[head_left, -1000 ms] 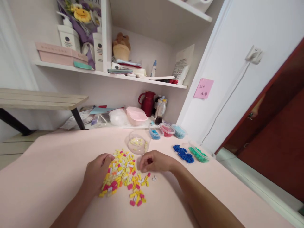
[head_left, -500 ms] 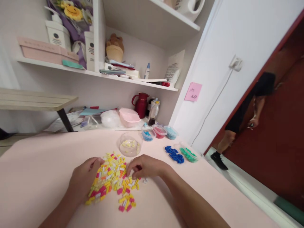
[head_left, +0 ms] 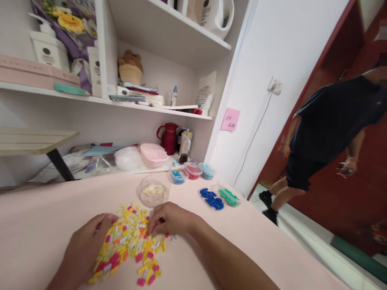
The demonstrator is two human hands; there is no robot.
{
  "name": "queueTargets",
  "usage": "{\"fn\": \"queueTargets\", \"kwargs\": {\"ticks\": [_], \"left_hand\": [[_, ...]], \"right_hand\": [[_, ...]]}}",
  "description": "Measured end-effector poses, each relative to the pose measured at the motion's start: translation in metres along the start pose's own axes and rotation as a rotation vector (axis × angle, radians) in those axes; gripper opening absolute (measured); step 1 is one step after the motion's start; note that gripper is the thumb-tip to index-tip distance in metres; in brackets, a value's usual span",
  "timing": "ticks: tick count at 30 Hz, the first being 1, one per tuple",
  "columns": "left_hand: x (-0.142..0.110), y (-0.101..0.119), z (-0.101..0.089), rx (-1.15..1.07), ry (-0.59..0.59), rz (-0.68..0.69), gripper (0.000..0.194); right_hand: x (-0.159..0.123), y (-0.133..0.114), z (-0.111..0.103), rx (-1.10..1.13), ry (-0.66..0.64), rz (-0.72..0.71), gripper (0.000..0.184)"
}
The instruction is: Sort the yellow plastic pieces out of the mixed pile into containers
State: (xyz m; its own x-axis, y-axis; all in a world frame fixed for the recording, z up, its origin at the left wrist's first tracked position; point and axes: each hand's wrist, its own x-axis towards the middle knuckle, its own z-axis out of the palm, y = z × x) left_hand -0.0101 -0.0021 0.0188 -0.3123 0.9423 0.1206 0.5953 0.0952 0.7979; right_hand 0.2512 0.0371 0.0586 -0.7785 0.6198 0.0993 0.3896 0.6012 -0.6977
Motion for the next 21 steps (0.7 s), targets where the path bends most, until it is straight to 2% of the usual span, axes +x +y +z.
{"fn": "queueTargets", "kwargs": {"ticks": [3,6,10,13,15,18,21], "left_hand": [[-0.003,0.004,-0.002,0.011,0.004,0.012,0.036],[-0.006,0.009,-0.004,0.004,0.013,0.028,0.035],[-0.009,0.011,-0.004,-0.007,0.006,0.02,0.033],[-0.01,0.011,-0.003,-0.03,-0.01,0.001,0.033],[-0.01,0.011,-0.003,-0.035,-0.017,-0.008,0.033],[-0.01,0.011,-0.004,-0.024,-0.025,0.005,0.034],[-0.011,0.013,-0.006,-0.016,-0.025,0.012,0.033]], "right_hand": [[-0.002,-0.004,-0.008,0.116,0.054,-0.033,0.015],[-0.006,-0.004,-0.018,0.256,0.189,-0.022,0.019],[-0.007,0.002,-0.027,0.384,0.485,0.09,0.024],[-0.002,0.009,-0.026,0.423,0.742,0.141,0.025],[0.003,0.016,-0.023,0.406,0.862,0.15,0.026],[0.009,0.025,-0.018,0.315,0.939,0.143,0.028],[0.011,0.032,-0.015,0.234,0.921,0.138,0.028]]}}
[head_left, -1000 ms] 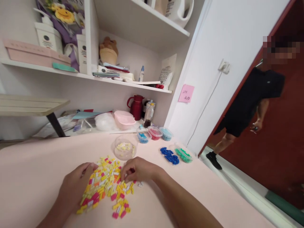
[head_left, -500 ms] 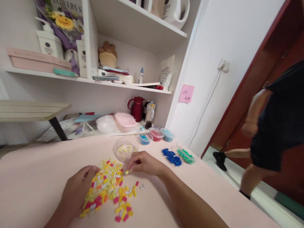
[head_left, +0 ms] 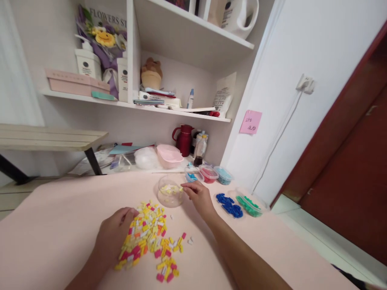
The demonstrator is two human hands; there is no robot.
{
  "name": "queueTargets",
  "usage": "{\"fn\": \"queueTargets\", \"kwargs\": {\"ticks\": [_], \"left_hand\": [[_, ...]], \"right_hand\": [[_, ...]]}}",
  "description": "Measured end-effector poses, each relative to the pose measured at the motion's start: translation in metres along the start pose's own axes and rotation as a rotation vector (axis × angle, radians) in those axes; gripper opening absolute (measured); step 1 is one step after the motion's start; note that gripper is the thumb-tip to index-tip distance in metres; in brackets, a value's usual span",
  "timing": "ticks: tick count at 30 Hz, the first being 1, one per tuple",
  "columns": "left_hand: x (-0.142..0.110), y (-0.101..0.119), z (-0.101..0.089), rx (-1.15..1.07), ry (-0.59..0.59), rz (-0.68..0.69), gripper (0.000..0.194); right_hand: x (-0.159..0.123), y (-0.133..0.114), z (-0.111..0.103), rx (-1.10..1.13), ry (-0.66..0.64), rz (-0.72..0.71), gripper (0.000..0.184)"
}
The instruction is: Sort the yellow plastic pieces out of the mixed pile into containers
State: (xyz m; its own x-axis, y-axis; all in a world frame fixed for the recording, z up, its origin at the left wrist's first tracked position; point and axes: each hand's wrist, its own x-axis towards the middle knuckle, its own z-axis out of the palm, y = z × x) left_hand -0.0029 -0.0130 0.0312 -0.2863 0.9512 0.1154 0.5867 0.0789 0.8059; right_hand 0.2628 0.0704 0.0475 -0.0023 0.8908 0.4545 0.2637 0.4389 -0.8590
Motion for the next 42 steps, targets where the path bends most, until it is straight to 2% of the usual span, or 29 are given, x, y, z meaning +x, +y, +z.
{"fn": "queueTargets", "kwargs": {"ticks": [3,7,8,11,14,16,18,23,28,31,36,38,42], "left_hand": [[-0.001,0.002,0.0,-0.013,0.014,-0.01,0.033],[-0.003,0.005,0.0,-0.007,0.02,-0.005,0.032],[-0.003,0.006,0.0,0.001,0.014,-0.002,0.032],[-0.004,0.005,0.002,-0.014,0.015,-0.024,0.033],[-0.004,0.002,0.004,-0.037,0.017,-0.038,0.033],[-0.003,-0.001,0.005,-0.044,0.019,-0.025,0.032],[-0.003,-0.004,0.007,-0.047,0.025,-0.018,0.032],[-0.004,-0.003,0.007,-0.048,0.04,-0.015,0.034],[-0.006,0.002,0.005,-0.034,0.039,0.005,0.032],[-0.006,0.002,0.006,-0.037,0.052,0.013,0.031],[-0.007,-0.001,0.007,-0.045,0.055,0.028,0.031],[-0.007,-0.001,0.007,-0.043,0.056,0.031,0.03],[-0.006,0.0,0.006,-0.038,0.049,0.04,0.03]], "right_hand": [[-0.002,0.0,-0.003,0.003,-0.007,0.001,0.029],[-0.009,-0.018,-0.008,0.056,-0.009,-0.021,0.03],[-0.011,-0.025,-0.007,0.067,-0.061,-0.019,0.03],[-0.02,-0.039,-0.002,0.079,-0.392,0.036,0.024],[-0.028,-0.04,0.004,0.06,-0.671,0.081,0.02],[-0.031,-0.034,0.005,0.036,-0.802,0.103,0.019],[-0.031,-0.027,0.004,-0.008,-0.877,0.12,0.02],[-0.031,-0.024,0.004,-0.103,-0.881,0.086,0.022],[-0.035,-0.034,0.011,-0.244,-0.883,-0.065,0.02],[-0.035,-0.038,0.011,-0.352,-0.893,-0.109,0.018],[-0.037,-0.048,0.01,-0.248,-0.877,-0.158,0.015],[-0.041,-0.051,0.014,-0.206,-0.849,-0.206,0.014],[-0.05,-0.047,0.025,-0.223,-0.892,-0.288,0.017]]}}
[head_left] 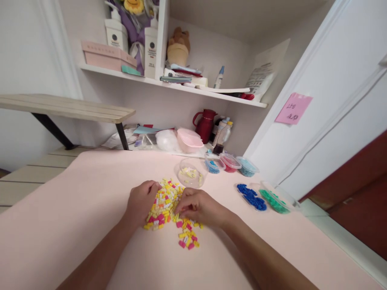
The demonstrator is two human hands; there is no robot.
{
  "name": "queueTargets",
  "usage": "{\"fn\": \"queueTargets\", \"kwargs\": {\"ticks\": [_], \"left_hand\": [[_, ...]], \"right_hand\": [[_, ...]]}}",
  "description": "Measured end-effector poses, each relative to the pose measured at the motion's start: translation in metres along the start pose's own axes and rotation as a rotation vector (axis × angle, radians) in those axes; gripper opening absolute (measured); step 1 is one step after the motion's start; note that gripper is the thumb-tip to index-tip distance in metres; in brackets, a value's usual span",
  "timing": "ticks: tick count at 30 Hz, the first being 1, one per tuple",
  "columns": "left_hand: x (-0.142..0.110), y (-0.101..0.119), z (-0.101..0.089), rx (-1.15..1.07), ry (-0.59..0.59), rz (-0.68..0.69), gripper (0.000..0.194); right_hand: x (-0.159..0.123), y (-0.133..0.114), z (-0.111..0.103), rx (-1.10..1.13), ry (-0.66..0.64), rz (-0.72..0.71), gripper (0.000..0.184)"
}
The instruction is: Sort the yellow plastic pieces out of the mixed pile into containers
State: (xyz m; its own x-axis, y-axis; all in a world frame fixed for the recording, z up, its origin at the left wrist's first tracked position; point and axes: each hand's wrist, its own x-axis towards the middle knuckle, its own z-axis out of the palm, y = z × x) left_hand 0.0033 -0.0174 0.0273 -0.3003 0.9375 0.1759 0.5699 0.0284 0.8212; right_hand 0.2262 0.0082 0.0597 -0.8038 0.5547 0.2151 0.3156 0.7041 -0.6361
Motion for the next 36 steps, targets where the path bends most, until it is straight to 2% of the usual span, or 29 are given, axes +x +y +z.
{"fn": "queueTargets", "kwargs": {"ticks": [5,11,13,17,18,20,26,31,33,36], "left_hand": [[0.0,-0.001,0.001,0.004,-0.003,-0.012,0.029],[0.001,-0.005,0.002,-0.031,0.006,-0.012,0.029],[0.001,-0.006,0.002,-0.031,0.022,-0.013,0.03],[0.002,-0.005,0.001,-0.02,0.001,-0.018,0.029],[0.002,-0.004,0.001,-0.022,-0.001,-0.027,0.029],[0.001,-0.003,0.0,-0.024,-0.003,-0.042,0.03],[0.002,-0.007,0.002,-0.026,0.008,-0.028,0.03],[0.003,-0.008,0.002,-0.033,0.008,-0.025,0.03],[0.003,-0.005,0.001,-0.019,0.008,-0.022,0.03],[0.002,-0.003,0.001,-0.006,0.005,-0.02,0.031]], "right_hand": [[0.004,0.007,0.008,-0.055,0.034,-0.007,0.012],[0.004,0.0,-0.009,0.128,0.148,0.027,0.008],[0.004,0.001,-0.018,0.138,0.279,0.065,0.009],[0.002,0.019,-0.032,0.085,0.752,0.181,0.015],[0.002,0.026,-0.033,0.051,0.83,0.2,0.016],[0.001,0.037,-0.035,-0.033,0.905,0.215,0.017],[-0.003,0.053,-0.037,-0.147,0.868,0.188,0.028],[-0.004,0.039,-0.039,0.0,0.889,0.182,0.03],[-0.001,0.025,-0.034,0.116,0.835,0.2,0.028],[0.005,0.001,-0.024,0.221,0.628,0.187,0.023]]}}
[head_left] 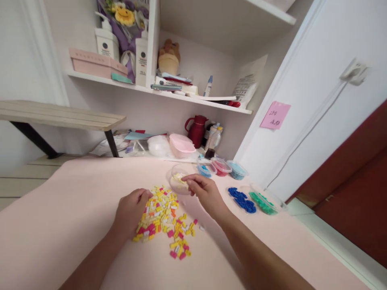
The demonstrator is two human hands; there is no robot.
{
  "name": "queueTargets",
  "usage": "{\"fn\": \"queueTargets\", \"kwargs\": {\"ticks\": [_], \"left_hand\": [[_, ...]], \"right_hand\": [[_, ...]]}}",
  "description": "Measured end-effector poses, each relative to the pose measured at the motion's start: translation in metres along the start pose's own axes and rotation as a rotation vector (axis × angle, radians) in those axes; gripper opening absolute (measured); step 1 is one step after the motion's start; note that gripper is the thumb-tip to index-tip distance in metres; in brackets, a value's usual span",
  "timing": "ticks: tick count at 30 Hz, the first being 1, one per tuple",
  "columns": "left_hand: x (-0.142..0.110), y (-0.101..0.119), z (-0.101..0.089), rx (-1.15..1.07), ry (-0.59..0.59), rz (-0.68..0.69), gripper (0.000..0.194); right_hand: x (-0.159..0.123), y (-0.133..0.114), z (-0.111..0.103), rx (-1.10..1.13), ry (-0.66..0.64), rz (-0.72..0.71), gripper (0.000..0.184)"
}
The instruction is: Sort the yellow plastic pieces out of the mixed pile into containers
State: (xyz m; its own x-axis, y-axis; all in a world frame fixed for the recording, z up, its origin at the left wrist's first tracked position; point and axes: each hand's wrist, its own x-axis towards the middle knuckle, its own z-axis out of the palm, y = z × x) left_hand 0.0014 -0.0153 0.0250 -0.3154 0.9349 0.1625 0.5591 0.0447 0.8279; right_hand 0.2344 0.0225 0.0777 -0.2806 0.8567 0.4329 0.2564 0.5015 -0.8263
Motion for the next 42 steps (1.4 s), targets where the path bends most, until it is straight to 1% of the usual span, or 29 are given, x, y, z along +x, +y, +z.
{"fn": "queueTargets", "kwargs": {"ticks": [3,5,6,8,10,14,17,21,24,29,32,34,38,42], "left_hand": [[0.0,0.0,0.001,0.001,-0.003,-0.016,0.031],[0.0,-0.001,0.002,0.0,0.005,-0.021,0.03],[0.0,-0.001,0.002,0.001,0.008,-0.018,0.03],[0.0,-0.001,0.003,-0.001,0.014,-0.011,0.029],[-0.001,-0.001,0.003,-0.012,0.013,-0.014,0.028],[-0.001,0.001,0.003,-0.03,0.009,-0.038,0.028],[-0.001,0.003,0.002,-0.019,-0.003,-0.052,0.029],[-0.001,0.005,0.0,0.007,-0.011,-0.064,0.03],[-0.002,0.006,0.0,0.015,-0.019,-0.07,0.031],[-0.003,0.006,0.0,0.002,-0.009,-0.061,0.033],[-0.002,0.006,0.0,0.011,-0.013,-0.056,0.032],[-0.002,0.005,0.0,0.012,-0.019,-0.052,0.032],[-0.001,0.003,0.001,-0.007,-0.016,-0.048,0.032],[-0.002,0.002,0.001,0.006,-0.015,-0.042,0.031]], "right_hand": [[-0.009,-0.014,0.006,-0.096,-0.244,-0.065,0.016],[-0.017,-0.017,0.003,-0.152,-0.34,-0.093,0.015],[-0.022,-0.016,0.002,-0.162,-0.358,-0.097,0.014],[-0.031,-0.012,0.0,-0.177,-0.359,-0.103,0.015],[-0.041,-0.005,0.003,-0.214,-0.354,-0.141,0.016],[-0.053,0.004,0.013,-0.329,-0.437,-0.259,0.021],[-0.053,0.006,0.014,-0.377,-0.468,-0.275,0.017],[-0.049,0.007,0.006,-0.355,-0.499,-0.266,0.01],[-0.049,0.008,0.003,-0.338,-0.505,-0.261,0.012],[-0.054,0.011,0.004,-0.37,-0.443,-0.288,0.022],[-0.056,0.013,0.005,-0.416,-0.459,-0.318,0.028],[-0.056,0.015,0.006,-0.432,-0.478,-0.336,0.027],[-0.054,0.013,0.006,-0.463,-0.502,-0.353,0.02],[-0.053,0.01,0.005,-0.446,-0.512,-0.326,0.018]]}}
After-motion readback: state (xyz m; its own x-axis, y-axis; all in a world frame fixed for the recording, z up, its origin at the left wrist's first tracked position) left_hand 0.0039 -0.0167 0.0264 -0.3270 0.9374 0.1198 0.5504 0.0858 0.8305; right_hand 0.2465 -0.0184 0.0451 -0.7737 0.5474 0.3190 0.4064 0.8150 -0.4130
